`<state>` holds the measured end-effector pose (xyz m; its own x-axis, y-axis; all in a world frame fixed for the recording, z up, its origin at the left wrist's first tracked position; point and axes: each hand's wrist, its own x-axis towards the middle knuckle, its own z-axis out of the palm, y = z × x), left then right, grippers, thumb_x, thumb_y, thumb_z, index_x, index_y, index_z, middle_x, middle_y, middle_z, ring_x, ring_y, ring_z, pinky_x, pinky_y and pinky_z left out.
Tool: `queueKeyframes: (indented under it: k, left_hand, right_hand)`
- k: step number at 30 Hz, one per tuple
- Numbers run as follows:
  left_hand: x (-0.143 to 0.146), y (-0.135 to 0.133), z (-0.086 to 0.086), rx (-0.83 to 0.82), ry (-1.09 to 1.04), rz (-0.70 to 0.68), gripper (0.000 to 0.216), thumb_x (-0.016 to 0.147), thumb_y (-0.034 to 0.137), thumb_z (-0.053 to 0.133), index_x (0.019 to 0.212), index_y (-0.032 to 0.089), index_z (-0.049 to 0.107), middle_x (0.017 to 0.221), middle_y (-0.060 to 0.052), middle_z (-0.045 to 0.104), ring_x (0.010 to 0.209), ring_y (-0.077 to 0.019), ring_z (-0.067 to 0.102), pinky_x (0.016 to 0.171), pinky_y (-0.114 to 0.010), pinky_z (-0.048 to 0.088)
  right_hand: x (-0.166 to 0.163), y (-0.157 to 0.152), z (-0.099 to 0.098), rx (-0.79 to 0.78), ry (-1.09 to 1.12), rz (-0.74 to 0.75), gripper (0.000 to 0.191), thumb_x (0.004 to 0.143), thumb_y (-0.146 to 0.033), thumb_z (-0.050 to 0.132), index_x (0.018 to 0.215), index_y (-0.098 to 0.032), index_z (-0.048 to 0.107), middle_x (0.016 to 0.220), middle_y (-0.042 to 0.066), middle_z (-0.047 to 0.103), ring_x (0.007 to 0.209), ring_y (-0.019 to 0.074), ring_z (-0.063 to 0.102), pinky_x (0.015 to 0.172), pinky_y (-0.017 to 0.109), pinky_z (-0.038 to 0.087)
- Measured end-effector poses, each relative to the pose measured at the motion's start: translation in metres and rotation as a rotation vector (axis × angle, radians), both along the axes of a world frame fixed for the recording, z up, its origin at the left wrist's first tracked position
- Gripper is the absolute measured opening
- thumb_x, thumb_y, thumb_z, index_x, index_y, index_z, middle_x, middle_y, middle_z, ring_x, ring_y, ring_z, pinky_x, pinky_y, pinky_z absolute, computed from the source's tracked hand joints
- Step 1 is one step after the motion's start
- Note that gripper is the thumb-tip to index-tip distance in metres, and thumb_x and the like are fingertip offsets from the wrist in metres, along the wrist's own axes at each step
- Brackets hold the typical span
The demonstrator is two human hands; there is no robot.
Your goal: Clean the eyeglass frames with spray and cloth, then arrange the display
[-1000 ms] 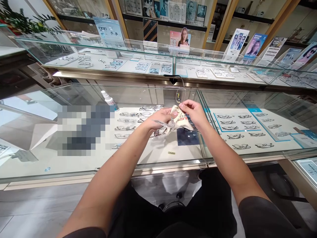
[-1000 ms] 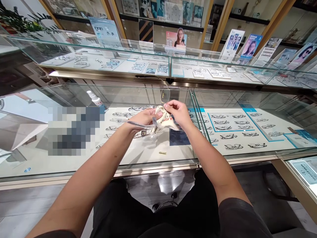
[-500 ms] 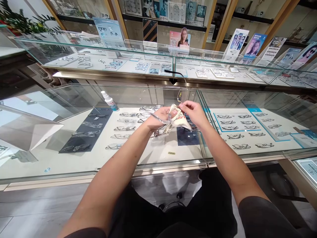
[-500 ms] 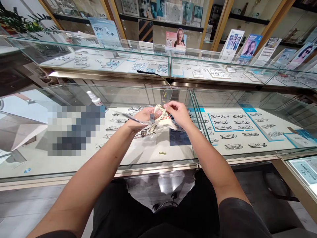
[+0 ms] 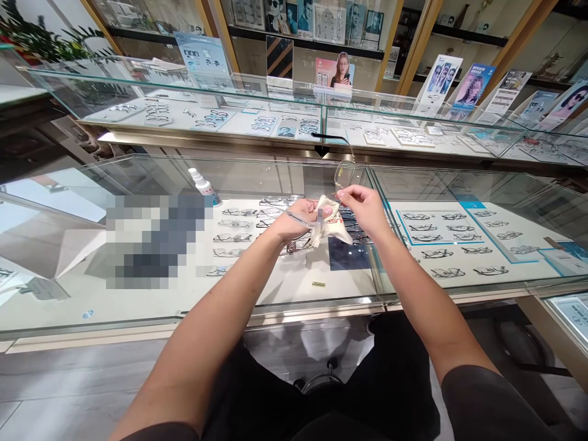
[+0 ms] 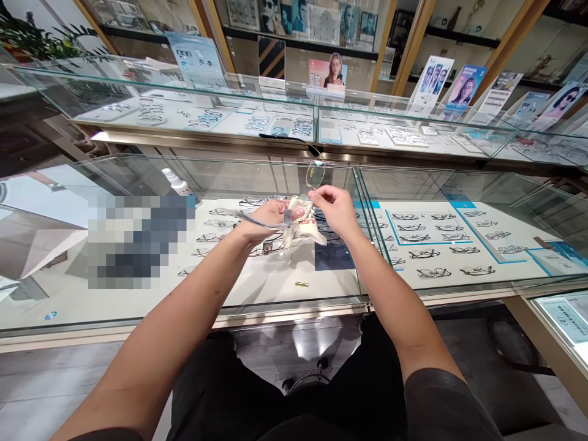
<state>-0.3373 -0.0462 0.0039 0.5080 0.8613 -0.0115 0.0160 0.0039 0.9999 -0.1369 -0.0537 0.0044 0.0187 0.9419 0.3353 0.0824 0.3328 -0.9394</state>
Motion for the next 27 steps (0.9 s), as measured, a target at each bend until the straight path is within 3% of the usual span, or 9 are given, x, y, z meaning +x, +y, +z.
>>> queueKeyframes:
  k: [8,14,20,27]
  left_hand:
    - [0.001,0.0068,-0.0106,0.095,-0.02,0.023,0.051,0.069,0.053,0.095,0.069,0.018,0.058,0.064,0.002,0.049,0.06,-0.0094,0.036,0.055,-0.025,0.024]
    - [-0.0005,0.0056,-0.0071,0.088,0.061,-0.006,0.055,0.07,0.053,0.094,0.068,0.02,0.051,0.062,0.005,0.042,0.058,-0.0081,0.029,0.055,-0.026,0.019]
    - [0.0029,0.0011,-0.0019,0.021,0.002,-0.04,0.051,0.065,0.052,0.097,0.075,0.017,0.061,0.07,0.0,0.058,0.065,-0.0117,0.046,0.059,-0.025,0.033]
    - [0.0051,-0.0009,-0.0059,0.002,-0.01,-0.05,0.048,0.064,0.046,0.1,0.078,0.015,0.066,0.073,0.001,0.063,0.067,-0.0117,0.054,0.062,-0.024,0.04]
  right_hand:
    - [0.0013,0.0041,-0.0029,0.011,0.007,0.024,0.045,0.076,-0.065,0.088,0.078,-0.022,0.075,0.077,0.0,0.067,0.075,0.0165,0.054,0.074,0.033,0.046]
    - [-0.0004,0.004,-0.0052,0.016,-0.004,-0.006,0.039,0.08,-0.059,0.085,0.076,-0.022,0.072,0.077,0.0,0.065,0.075,0.0163,0.053,0.074,0.033,0.044]
    - [-0.0019,0.0018,-0.002,-0.027,0.033,-0.013,0.031,0.082,-0.05,0.083,0.074,-0.023,0.07,0.077,-0.001,0.065,0.074,0.0157,0.053,0.073,0.032,0.045]
    - [-0.0037,0.0015,-0.0037,0.007,0.062,0.004,0.032,0.08,-0.05,0.086,0.077,-0.023,0.068,0.079,-0.001,0.064,0.076,0.0159,0.053,0.077,0.033,0.046]
